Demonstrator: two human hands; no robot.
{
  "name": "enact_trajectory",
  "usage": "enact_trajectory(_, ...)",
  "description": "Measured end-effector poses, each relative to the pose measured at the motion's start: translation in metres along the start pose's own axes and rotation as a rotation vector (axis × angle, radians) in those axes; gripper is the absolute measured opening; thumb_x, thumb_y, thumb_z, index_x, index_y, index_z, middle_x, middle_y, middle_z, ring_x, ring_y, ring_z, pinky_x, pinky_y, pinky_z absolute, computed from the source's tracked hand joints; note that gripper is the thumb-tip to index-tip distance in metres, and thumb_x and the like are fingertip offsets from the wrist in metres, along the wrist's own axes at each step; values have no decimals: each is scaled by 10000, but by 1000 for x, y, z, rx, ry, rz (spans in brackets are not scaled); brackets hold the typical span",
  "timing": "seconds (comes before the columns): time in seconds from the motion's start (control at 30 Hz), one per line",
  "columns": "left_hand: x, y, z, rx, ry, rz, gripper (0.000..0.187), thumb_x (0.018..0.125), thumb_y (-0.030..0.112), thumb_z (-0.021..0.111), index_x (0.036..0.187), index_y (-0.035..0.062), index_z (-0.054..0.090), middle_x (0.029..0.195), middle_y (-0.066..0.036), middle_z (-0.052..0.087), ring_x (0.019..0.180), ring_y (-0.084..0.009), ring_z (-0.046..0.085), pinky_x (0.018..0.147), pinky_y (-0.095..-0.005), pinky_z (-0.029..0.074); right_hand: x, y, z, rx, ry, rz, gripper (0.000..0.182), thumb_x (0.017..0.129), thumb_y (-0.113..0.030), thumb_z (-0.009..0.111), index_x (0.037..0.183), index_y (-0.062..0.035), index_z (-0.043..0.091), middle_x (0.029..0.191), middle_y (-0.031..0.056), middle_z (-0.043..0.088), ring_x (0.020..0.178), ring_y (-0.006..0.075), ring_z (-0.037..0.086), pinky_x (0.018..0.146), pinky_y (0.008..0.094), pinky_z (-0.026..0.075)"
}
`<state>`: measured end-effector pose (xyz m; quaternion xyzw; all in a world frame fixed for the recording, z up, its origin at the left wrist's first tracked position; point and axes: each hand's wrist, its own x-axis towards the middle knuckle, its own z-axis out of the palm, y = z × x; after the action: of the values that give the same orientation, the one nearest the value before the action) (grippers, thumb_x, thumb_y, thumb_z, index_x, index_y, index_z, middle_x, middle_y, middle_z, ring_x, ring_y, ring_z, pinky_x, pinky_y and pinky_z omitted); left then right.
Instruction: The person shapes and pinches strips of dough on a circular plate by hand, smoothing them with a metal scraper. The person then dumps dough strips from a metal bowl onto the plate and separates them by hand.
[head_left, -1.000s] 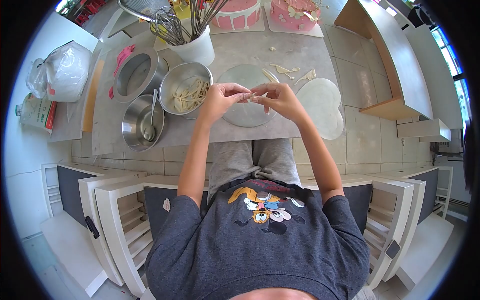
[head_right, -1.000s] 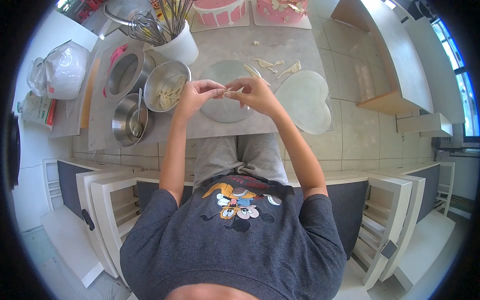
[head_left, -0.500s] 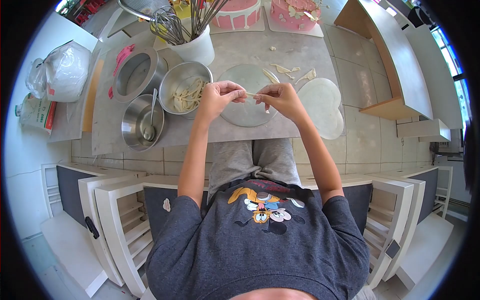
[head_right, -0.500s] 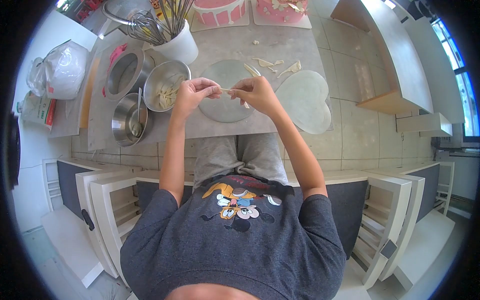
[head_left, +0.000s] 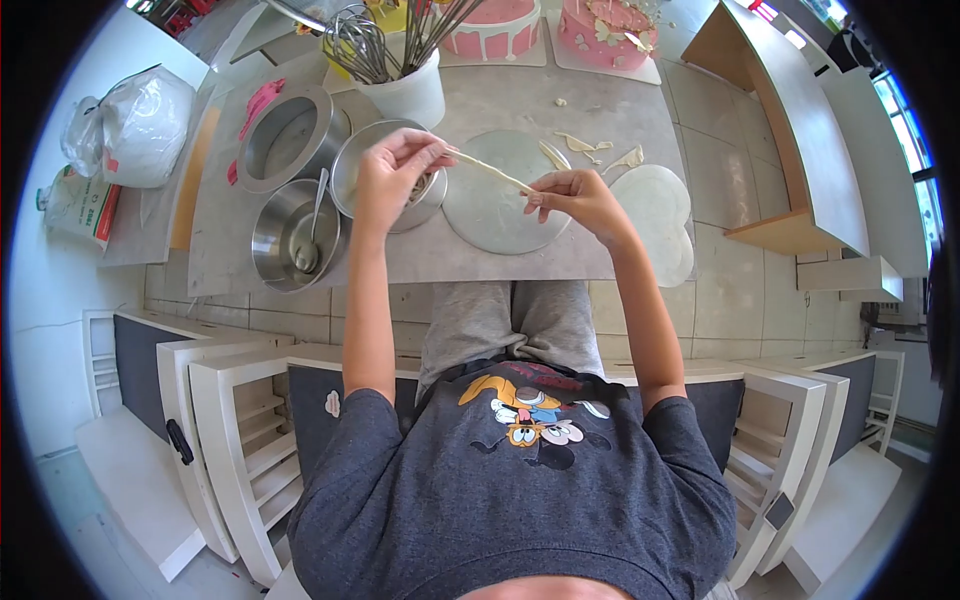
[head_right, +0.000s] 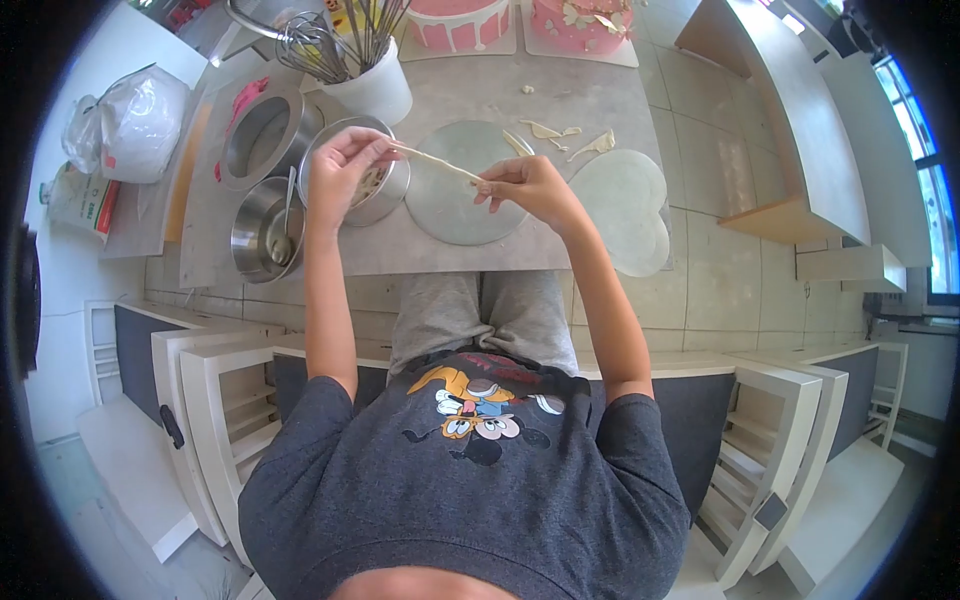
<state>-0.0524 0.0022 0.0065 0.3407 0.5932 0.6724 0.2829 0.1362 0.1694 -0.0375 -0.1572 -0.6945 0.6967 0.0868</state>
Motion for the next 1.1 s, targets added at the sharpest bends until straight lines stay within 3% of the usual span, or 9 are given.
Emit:
enact_trajectory(0.33, -3, 37, -57, 142, 193, 183, 87, 833, 6, 580, 892, -56, 594, 825, -114, 644, 743, -151, 640, 710, -227, 509, 16, -19, 8, 41, 0, -101, 239, 821, -122, 622, 963, 71, 616, 829, 112, 659, 719, 139, 621, 694, 244, 478)
enact_trajectory(0.53, -9, 19, -70, 477, 283, 167, 103, 834, 31, 582, 908, -38, 603, 802, -83, 642, 734, -96, 611, 677, -209, 472, 31, 24, -15, -701, 502, 6, 267, 713, -149, 688, 946, -32, 631, 858, 133, 635, 791, 241, 616, 752, 328, 468)
enact_trajectory(0.6, -11, 11, -68, 631, 266, 106, 129, 822, 79, 598, 923, 3, 618, 834, -86, 643, 766, -137, 612, 705, -251, 465, 34, 45, -16, -809, 637, -50, 236, 677, -166, 710, 871, -57, 629, 935, 142, 577, 872, 303, 568, 748, 381, 461)
enact_trajectory(0.67, -12, 9, -51, 1029, 336, 216, 144, 808, 123, 608, 921, 36, 630, 900, -94, 628, 837, -221, 596, 760, -307, 449, 38, 56, -12, -830, 665, -31, 219, 670, -166, 711, 841, -62, 622, 987, 139, 537, 922, 304, 534, 763, 384, 449)
enact_trajectory(0.7, -11, 7, -41, 956, 309, 192, 162, 797, 144, 611, 926, 48, 633, 964, -100, 605, 904, -284, 557, 797, -342, 429, 39, 61, -11, -818, 671, -59, 216, 667, -158, 708, 843, -69, 623, 988, 141, 536, 929, 305, 524, 777, 376, 440)
enact_trajectory(0.8, -7, -5, -8, 883, 153, 366, 170, 798, 138, 612, 938, 42, 624, 961, -100, 603, 902, -269, 560, 788, -339, 436, 39, 64, -9, -857, 693, -112, 198, 664, -133, 699, 838, -77, 623, 988, 138, 538, 944, 302, 504, 801, 366, 422)
enact_trajectory(0.97, -4, -27, 48, 718, -95, 275, 211, 789, 126, 630, 988, 56, 630, 980, -93, 612, 936, -236, 567, 790, -322, 446, 26, 42, -3, -983, 692, -254, 149, 682, -65, 671, 820, -62, 615, 939, 133, 581, 906, 301, 532, 775, 361, 431)
enact_trajectory(1.03, 0, -37, 57, 623, -138, 260, 230, 788, 123, 638, 1008, 56, 631, 973, -84, 623, 919, -208, 583, 773, -306, 458, 20, 26, -3, -476, 395, -313, 133, 702, -35, 658, 825, -41, 607, 839, 113, 621, 830, 266, 586, 735, 350, 452)
enact_trajectory(1.1, 5, -45, 61, 251, -283, -51, 223, 791, 118, 650, 997, 31, 644, 892, -56, 653, 814, -134, 607, 701, -257, 478, 14, 14, 1, -402, 348, -311, 121, 718, -27, 654, 828, -25, 602, 804, 105, 627, 786, 233, 601, 707, 327, 463)
